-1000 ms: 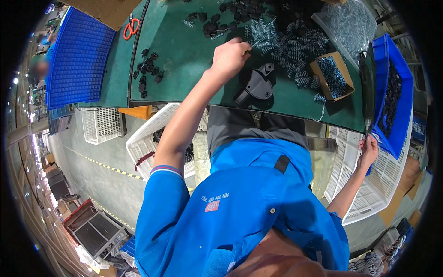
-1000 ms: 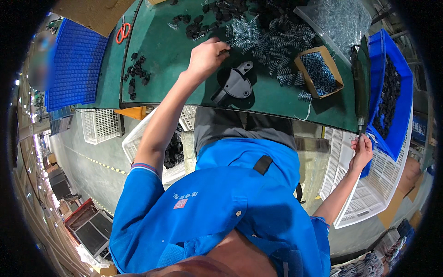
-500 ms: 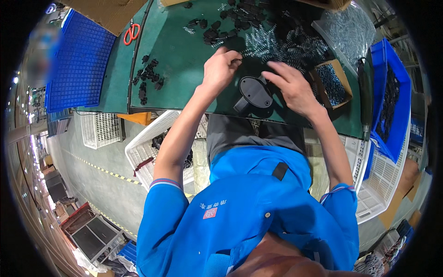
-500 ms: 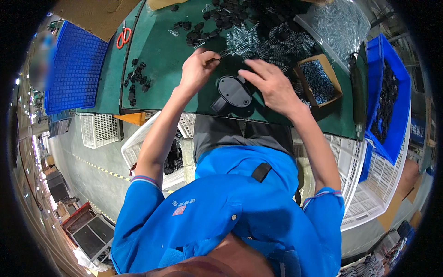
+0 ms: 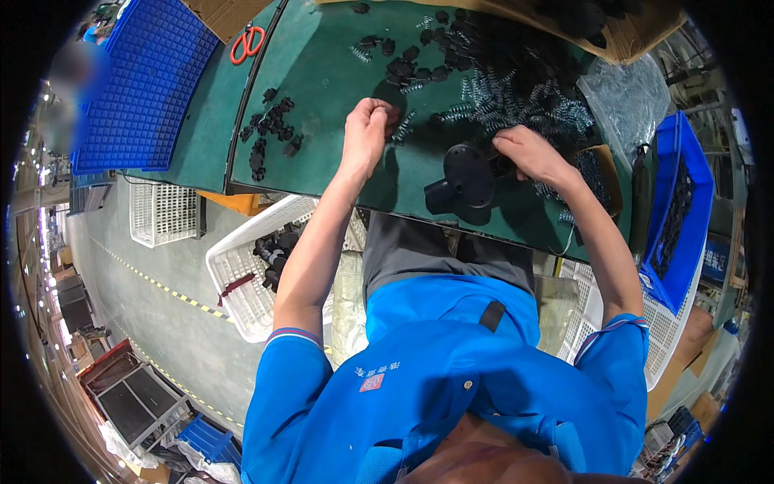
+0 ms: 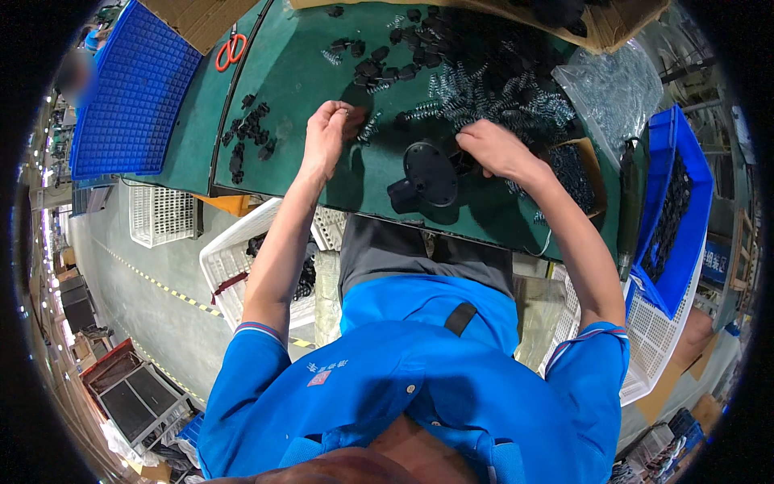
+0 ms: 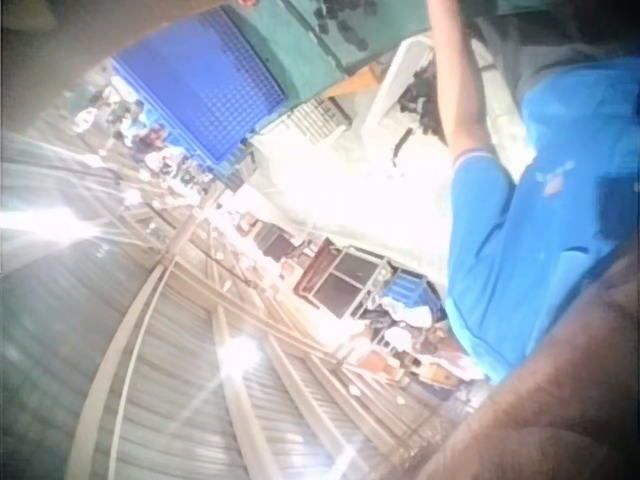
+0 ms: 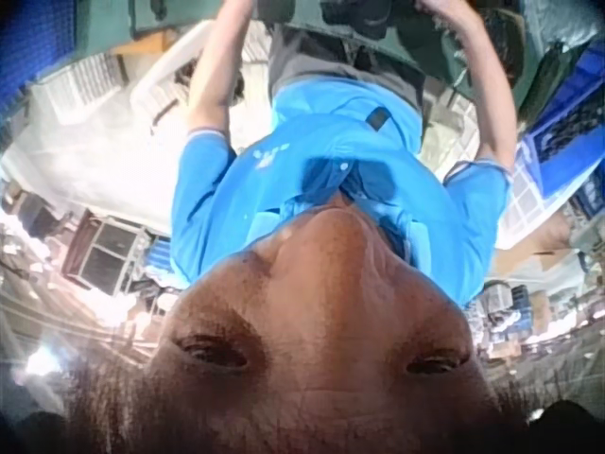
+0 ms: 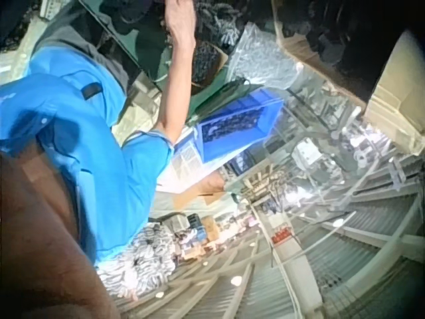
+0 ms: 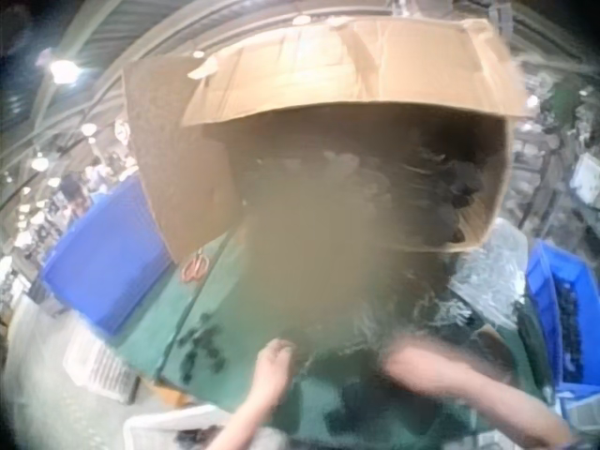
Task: The person assembles small black plastic components with metal springs at a workstation. They pick up parts, align them, and use a handheld power tool to fasten them together, then place the finished units into a white basket.
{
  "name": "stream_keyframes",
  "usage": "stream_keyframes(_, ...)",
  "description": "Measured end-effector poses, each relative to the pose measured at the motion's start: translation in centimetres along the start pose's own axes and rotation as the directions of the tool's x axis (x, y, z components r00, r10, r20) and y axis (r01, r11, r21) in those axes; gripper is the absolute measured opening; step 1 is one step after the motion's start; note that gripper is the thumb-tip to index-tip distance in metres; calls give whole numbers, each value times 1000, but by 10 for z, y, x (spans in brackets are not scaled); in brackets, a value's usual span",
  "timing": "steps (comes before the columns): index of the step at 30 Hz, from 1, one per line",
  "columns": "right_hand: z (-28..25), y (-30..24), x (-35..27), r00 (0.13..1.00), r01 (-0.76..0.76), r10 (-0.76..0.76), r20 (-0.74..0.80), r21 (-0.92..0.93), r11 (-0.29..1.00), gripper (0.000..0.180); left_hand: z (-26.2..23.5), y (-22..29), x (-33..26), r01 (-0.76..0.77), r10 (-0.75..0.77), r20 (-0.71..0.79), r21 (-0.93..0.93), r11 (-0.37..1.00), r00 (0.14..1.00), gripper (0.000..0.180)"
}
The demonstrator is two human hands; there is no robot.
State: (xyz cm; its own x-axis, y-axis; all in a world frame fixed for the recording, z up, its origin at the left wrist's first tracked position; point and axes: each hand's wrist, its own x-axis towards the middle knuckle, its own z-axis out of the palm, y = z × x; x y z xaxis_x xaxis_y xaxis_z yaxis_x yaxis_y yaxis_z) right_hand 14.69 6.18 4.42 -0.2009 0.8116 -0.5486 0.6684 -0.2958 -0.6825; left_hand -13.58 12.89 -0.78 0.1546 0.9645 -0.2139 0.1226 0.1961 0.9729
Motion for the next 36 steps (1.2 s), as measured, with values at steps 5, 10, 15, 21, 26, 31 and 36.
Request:
stream_keyframes(5,-13,-52,45,793,156,-467,-390,-611,776,29,-8,8,-9,-256,256,40,287,923,966,18)
stream_keyframes(10,11,-37,140,748,266,-588,-307,-673,690,23,4,35,-25,-92,87,96,43,995,992,16)
stream_keyframes(15,-2,-25,93,674,485,-562,-480,-286,827,26,25,41,-36,-95,118,226,-110,989,967,18)
stream_keyframes(21,15,12,-42,725,585,-234,-648,400,706,32,91,42,-39,-486,387,460,116,866,799,13)
stream_keyframes(26,47,38,-85,670,559,-110,-734,401,726,36,109,29,-39,-791,545,584,346,504,602,19)
stream_keyframes(31,63,46,-92,656,586,-105,-747,417,694,33,106,22,-55,-633,467,429,505,587,774,20)
stream_keyframes(36,67,43,-91,597,581,-212,-774,235,779,31,107,35,-61,-523,336,401,652,549,852,24)
